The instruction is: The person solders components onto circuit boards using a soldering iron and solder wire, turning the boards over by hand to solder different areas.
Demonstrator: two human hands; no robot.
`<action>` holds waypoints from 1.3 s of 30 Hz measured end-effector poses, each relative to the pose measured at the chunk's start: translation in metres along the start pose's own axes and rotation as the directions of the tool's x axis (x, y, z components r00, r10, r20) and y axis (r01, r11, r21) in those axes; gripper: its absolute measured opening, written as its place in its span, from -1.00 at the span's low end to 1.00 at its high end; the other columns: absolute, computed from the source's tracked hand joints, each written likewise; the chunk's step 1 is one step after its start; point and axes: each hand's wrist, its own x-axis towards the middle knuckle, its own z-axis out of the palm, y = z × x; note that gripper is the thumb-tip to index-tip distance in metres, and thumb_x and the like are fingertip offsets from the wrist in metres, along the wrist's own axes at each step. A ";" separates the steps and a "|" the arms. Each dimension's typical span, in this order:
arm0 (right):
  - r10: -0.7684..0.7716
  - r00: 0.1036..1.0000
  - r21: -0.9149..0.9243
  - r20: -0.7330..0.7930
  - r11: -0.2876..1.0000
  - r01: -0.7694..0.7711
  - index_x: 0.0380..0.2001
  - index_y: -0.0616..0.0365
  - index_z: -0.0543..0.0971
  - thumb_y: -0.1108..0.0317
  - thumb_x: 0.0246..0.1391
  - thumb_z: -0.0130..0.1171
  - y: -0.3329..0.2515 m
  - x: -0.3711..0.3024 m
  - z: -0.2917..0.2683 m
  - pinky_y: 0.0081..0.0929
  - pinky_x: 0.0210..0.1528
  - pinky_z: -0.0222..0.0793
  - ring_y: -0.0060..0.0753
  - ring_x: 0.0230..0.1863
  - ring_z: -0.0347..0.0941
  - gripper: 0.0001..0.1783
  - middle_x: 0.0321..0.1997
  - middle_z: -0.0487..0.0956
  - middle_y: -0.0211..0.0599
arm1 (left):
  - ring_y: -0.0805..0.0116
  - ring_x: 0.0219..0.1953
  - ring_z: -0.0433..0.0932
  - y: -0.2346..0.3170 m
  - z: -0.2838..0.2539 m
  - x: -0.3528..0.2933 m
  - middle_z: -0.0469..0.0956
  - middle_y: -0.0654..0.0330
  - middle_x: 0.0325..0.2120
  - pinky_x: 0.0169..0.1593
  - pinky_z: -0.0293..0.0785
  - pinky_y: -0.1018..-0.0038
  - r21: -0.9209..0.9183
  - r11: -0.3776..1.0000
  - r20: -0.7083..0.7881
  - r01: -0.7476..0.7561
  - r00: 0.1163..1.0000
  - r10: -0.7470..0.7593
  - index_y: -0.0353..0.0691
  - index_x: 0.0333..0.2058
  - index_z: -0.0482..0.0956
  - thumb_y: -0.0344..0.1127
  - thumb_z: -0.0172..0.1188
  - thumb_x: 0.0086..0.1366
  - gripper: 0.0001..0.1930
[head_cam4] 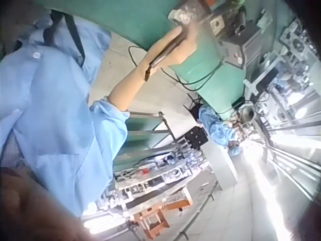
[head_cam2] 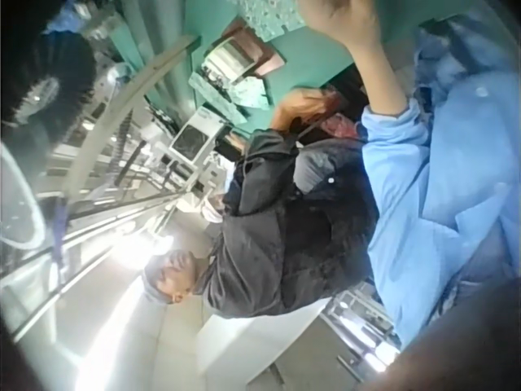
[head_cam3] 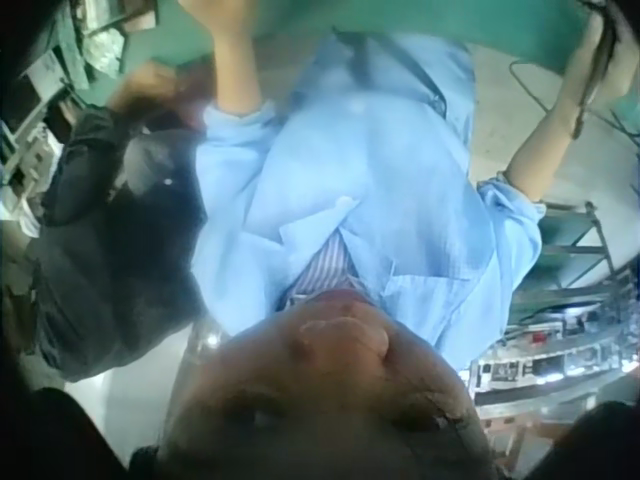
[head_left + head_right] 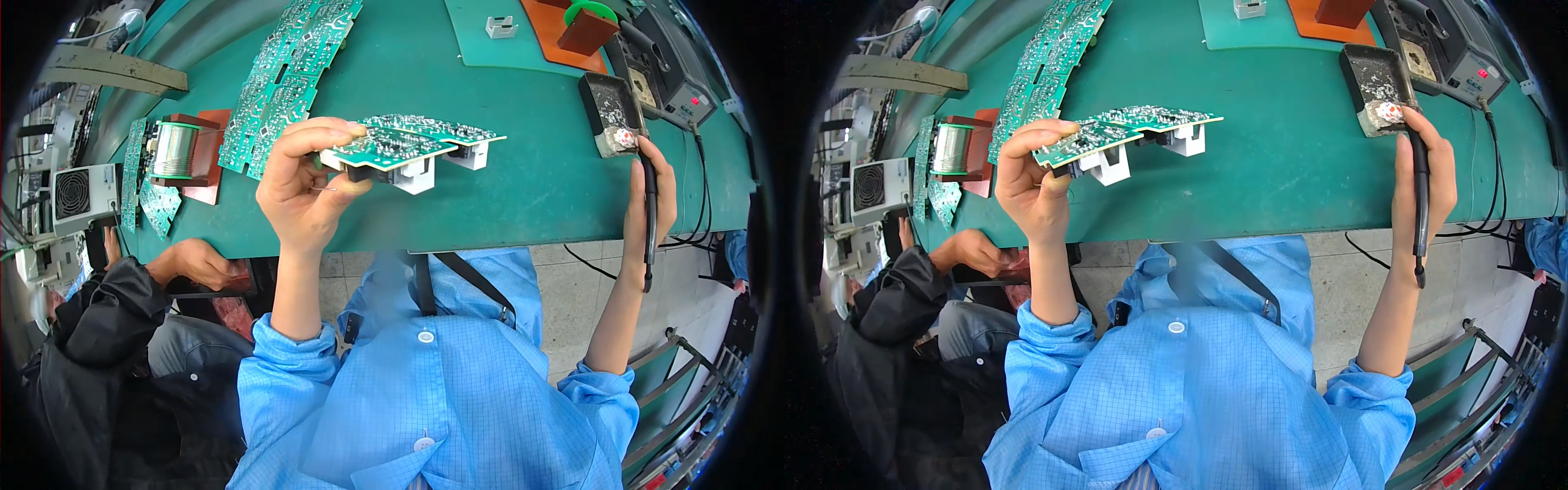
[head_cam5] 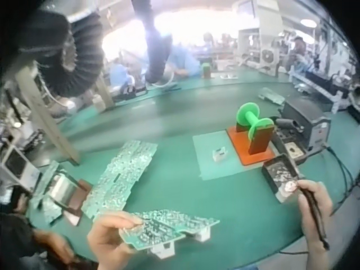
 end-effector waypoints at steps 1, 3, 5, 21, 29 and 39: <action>-0.014 1.000 0.029 -0.002 0.999 0.014 -0.16 0.20 0.53 0.52 0.04 0.07 -0.002 0.000 0.000 -0.65 -0.14 0.30 -0.58 -0.21 0.42 -0.75 -0.22 0.53 -0.34 | 0.31 -0.13 0.46 0.000 -0.001 0.000 0.41 -0.02 -0.19 -0.13 0.44 0.51 0.004 1.000 0.003 0.001 1.000 -0.001 -0.41 -0.19 0.38 -0.46 0.30 0.01 -0.62; -0.025 1.000 0.060 -0.006 0.998 0.026 -0.16 0.20 0.53 0.53 0.03 0.07 -0.005 0.001 0.002 -0.65 -0.14 0.30 -0.58 -0.22 0.42 -0.74 -0.23 0.53 -0.34 | 0.30 -0.13 0.46 -0.001 -0.002 -0.002 0.41 -0.02 -0.18 -0.11 0.44 0.51 -0.029 0.999 0.006 0.014 1.000 -0.014 -0.41 -0.19 0.38 -0.43 0.31 0.01 -0.60; -0.064 0.997 0.108 -0.032 0.992 0.067 -0.16 0.25 0.51 0.47 0.05 0.07 -0.007 0.002 0.002 -0.70 -0.24 0.29 -0.61 -0.30 0.39 -0.75 -0.25 0.52 -0.34 | 0.29 -0.13 0.46 0.000 0.001 -0.001 0.42 -0.02 -0.19 -0.12 0.44 0.50 -0.022 1.000 -0.001 0.007 1.000 -0.007 -0.41 -0.20 0.39 -0.41 0.32 0.01 -0.61; -0.056 0.831 0.733 0.554 0.507 -0.454 -0.48 0.34 0.58 0.13 -0.01 0.05 -0.093 0.007 -0.001 -0.74 -0.71 0.09 -0.73 -0.72 0.24 -0.60 -0.56 0.55 -0.28 | 0.48 -0.55 0.54 0.008 0.019 -0.003 0.59 0.23 -0.41 -0.65 0.26 0.67 0.508 0.778 0.314 -0.371 0.920 0.233 -0.19 -0.39 0.53 -0.10 0.38 -0.16 -0.62; -0.038 0.810 0.716 0.586 0.492 -0.495 -0.47 0.35 0.57 0.17 0.00 0.03 -0.094 0.008 0.001 -0.75 -0.72 0.07 -0.74 -0.74 0.22 -0.62 -0.60 0.53 -0.29 | 0.53 -0.55 0.54 0.009 0.019 -0.002 0.59 0.26 -0.41 -0.69 0.15 0.68 0.527 0.763 0.333 -0.375 0.917 0.221 -0.17 -0.39 0.54 -0.07 0.36 -0.16 -0.62; -0.040 0.793 0.722 0.608 0.444 -0.532 -0.48 0.39 0.45 0.10 0.13 -0.07 -0.098 0.011 0.007 -0.75 -0.81 -0.08 -0.77 -0.83 0.03 -0.55 -0.68 0.42 -0.26 | 0.35 -0.49 0.59 0.017 0.021 -0.001 0.58 0.12 -0.48 -0.52 0.47 0.59 0.530 0.785 0.346 -0.320 0.927 0.145 -0.25 -0.43 0.53 -0.10 0.39 -0.11 -0.63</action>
